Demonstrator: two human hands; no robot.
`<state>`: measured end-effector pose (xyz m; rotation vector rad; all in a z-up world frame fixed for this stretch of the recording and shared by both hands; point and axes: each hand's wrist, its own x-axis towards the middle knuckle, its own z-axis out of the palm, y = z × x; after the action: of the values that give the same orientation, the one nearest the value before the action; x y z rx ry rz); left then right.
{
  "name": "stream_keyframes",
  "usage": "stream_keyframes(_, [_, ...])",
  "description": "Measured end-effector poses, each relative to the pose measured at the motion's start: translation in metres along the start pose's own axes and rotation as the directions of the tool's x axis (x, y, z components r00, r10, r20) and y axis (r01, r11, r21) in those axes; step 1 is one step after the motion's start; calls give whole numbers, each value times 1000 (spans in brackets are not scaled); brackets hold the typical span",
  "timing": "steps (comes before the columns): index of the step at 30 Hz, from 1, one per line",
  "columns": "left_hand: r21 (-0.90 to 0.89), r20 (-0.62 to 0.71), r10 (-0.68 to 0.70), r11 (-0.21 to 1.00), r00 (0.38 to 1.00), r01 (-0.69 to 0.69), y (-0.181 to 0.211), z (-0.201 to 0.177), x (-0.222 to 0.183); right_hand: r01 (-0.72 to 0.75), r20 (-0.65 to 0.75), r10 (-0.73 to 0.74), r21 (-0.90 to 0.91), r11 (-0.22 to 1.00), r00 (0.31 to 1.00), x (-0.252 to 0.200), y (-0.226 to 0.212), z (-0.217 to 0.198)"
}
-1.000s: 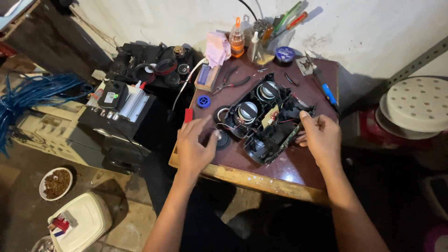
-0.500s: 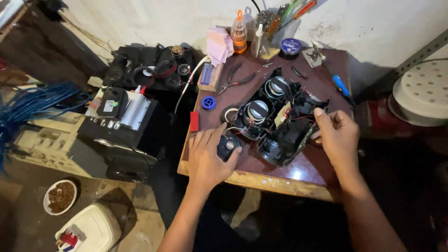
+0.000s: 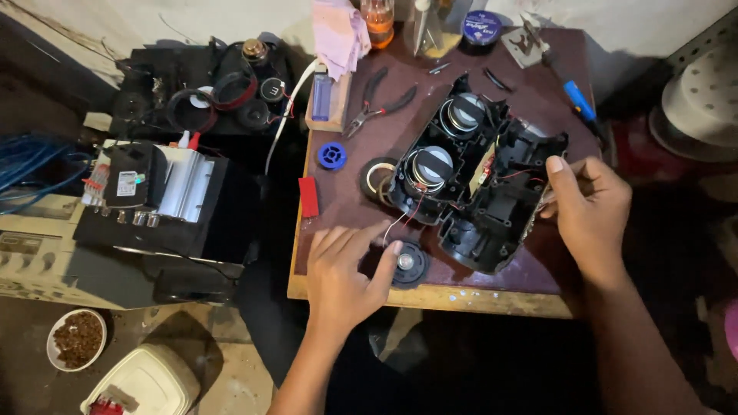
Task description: Disassembling a portable speaker to access and remove internal components like drivers and circuit boards.
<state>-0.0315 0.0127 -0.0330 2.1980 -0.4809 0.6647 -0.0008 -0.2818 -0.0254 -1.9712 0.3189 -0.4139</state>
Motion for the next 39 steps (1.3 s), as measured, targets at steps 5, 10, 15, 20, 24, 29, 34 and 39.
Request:
stream_keyframes(5, [-39, -4, -30, 999, 1000, 30, -3, 0, -1, -5, -4, 5, -8, 1000, 1000, 2, 7, 1])
stream_keyframes(10, [-157, 7, -156, 975, 988, 155, 3, -6, 12, 41, 11, -41, -5, 999, 999, 2, 12, 1])
stream_keyframes(15, [-254, -41, -244, 940, 969, 226, 12, 0, 50, -2, -33, 1, -52, 999, 999, 6, 15, 1])
stream_keyframes(20, [-142, -135, -136, 983, 981, 117, 4, 32, 68, 59, -31, -58, 19, 998, 998, 14, 32, -3])
stream_keyframes(24, [-56, -138, -125, 991, 983, 118, -1, 40, 65, 57, -11, -57, 20, 998, 998, 15, 34, -3])
stream_keyframes(29, [-86, -135, -112, 991, 984, 101, -12, 42, 60, 71, 19, -71, -23, 997, 997, 16, 37, -5])
stream_keyframes(34, [-121, -174, -84, 991, 981, 64, -14, 46, 58, 58, 33, -57, -33, 998, 998, 17, 33, -7])
stream_keyframes(39, [-126, -199, -45, 992, 979, 20, -14, 43, 60, -32, 67, 41, -133, 991, 997, 20, 29, -13])
